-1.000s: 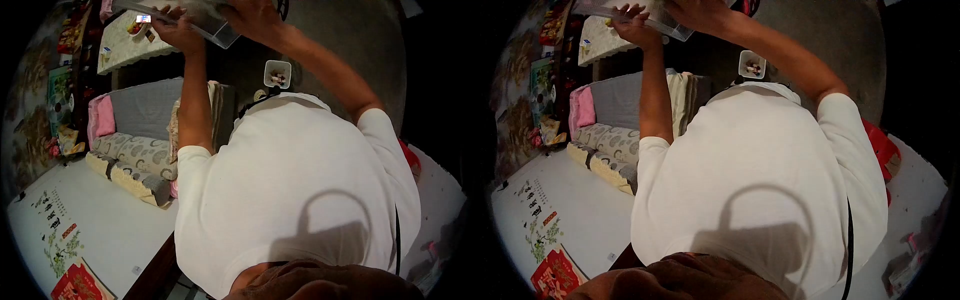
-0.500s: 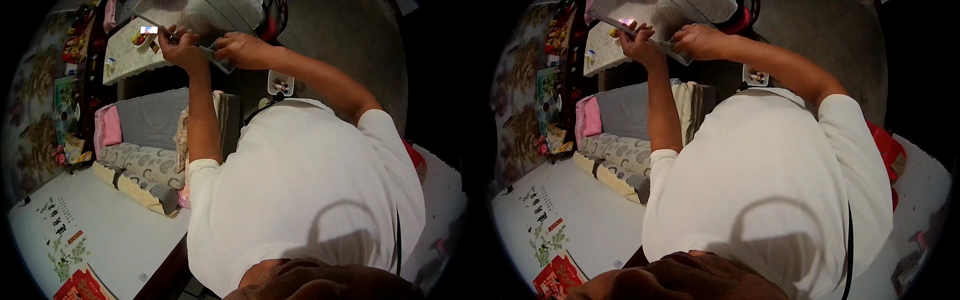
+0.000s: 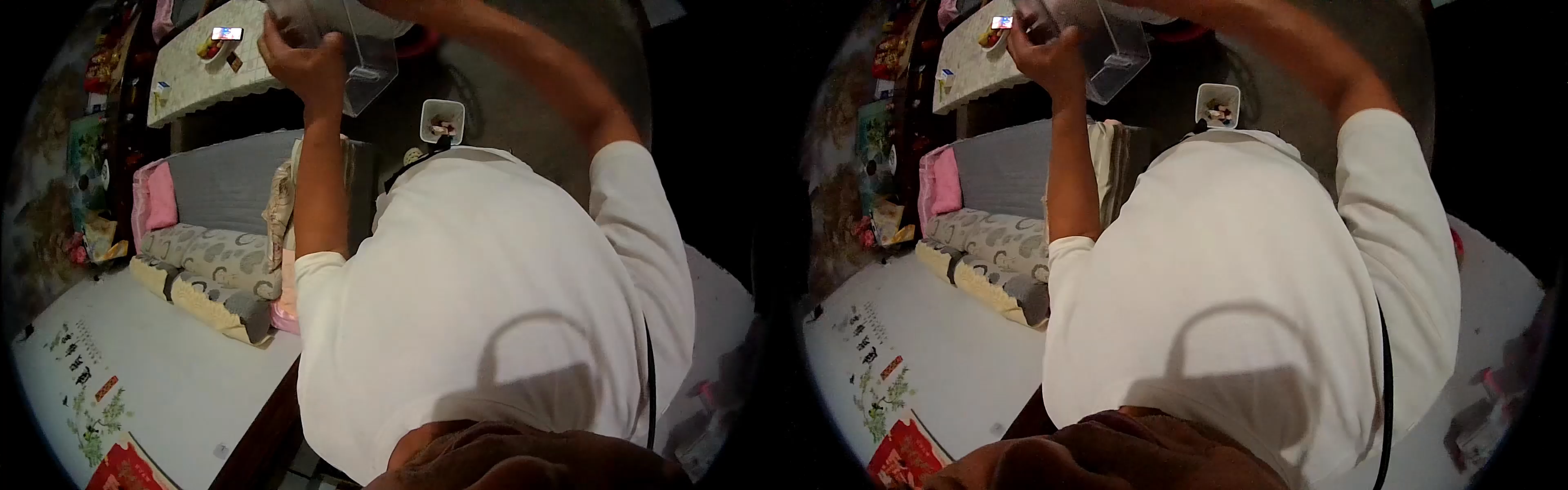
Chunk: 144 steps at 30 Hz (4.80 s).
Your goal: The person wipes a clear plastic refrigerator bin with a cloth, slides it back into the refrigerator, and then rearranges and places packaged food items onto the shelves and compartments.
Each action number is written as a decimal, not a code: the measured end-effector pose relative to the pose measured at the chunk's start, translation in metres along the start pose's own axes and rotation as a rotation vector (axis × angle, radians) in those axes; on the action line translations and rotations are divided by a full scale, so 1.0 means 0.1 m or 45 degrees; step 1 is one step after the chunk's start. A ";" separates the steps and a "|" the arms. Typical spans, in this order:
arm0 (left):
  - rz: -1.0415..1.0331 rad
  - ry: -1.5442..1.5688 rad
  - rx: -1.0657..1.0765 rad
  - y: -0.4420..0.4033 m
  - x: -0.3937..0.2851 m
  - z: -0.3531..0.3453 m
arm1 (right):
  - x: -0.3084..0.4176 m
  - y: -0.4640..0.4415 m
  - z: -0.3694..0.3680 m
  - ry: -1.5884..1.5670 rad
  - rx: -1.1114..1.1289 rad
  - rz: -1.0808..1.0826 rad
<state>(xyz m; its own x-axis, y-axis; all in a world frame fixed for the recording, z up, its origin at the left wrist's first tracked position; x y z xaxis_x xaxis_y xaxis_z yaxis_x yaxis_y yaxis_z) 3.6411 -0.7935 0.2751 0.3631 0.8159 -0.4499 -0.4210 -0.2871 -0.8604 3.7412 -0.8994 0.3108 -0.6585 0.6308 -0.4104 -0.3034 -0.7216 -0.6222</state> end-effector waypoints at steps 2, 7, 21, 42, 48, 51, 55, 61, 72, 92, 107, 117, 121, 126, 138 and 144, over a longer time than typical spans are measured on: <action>-0.258 -0.186 -0.064 0.05 -0.22 0.06 | 0.14 0.10 -0.16 -0.081 0.250 0.061; 0.267 -0.016 0.095 0.12 0.06 -0.08 | 0.60 0.89 -0.24 -0.524 0.265 0.099; 0.183 0.471 -0.079 0.17 0.38 -0.15 | 0.71 1.28 -0.11 -0.424 0.546 0.214; -0.323 0.400 -0.160 0.02 0.10 0.08 | 0.88 0.95 -0.47 -0.718 0.361 -0.361; -0.371 0.541 -0.216 -0.06 0.12 0.20 | 0.60 1.18 0.04 -0.881 0.571 -0.428; -0.391 0.620 -0.340 -0.28 0.18 0.39 | 0.55 1.15 0.21 -0.871 0.425 -0.386; -0.212 0.770 -0.299 -0.27 0.15 0.32 | 0.22 0.85 0.57 -0.879 -0.055 -0.508; -0.341 0.525 -0.268 -0.25 0.05 0.29 | 0.08 0.60 0.65 -0.761 -0.324 -0.599; -0.480 0.853 -0.407 -0.17 -0.31 0.15 | 0.73 0.44 -0.36 -0.836 0.216 -0.565; -0.179 0.541 -0.284 -0.57 0.31 0.49 | 0.58 0.76 0.29 -0.951 -0.070 -0.410; -0.051 0.681 -0.313 -0.17 0.24 0.28 | 0.94 0.51 -0.17 -0.578 0.274 -0.063; -0.010 0.700 -0.293 -0.11 0.25 0.29 | 0.71 0.97 0.09 -0.819 0.311 -0.282; -0.016 0.622 -0.329 -0.10 0.26 0.35 | 0.50 1.22 0.06 -0.820 0.381 -0.376; 0.050 0.651 -0.394 -0.15 0.56 0.53 | 0.41 2.10 -1.05 -2.310 1.146 -1.758; 0.023 0.658 -0.456 0.07 0.16 0.32 | 0.64 1.72 -0.94 -3.586 0.796 -1.662; 0.044 0.780 -0.489 0.07 0.08 0.34 | 0.61 1.68 -0.91 -3.572 0.730 -1.637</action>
<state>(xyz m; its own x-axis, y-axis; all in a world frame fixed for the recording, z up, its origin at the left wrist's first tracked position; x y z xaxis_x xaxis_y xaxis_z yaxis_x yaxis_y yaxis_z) 3.6125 -0.7719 0.2743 0.8028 0.4077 -0.4351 -0.1600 -0.5557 -0.8158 3.7130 -0.9560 0.1204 0.8152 -0.3102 0.4891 -0.4718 -0.8455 0.2500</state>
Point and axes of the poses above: each hand's wrist, its own y-axis away from the middle knuckle, its own z-axis out of the back of the hand, x = y × z, the point moved 8 cm from there along -y, towards the middle knuckle, and after that the axes turned 12 degrees about -z, right-handed, at the moved point
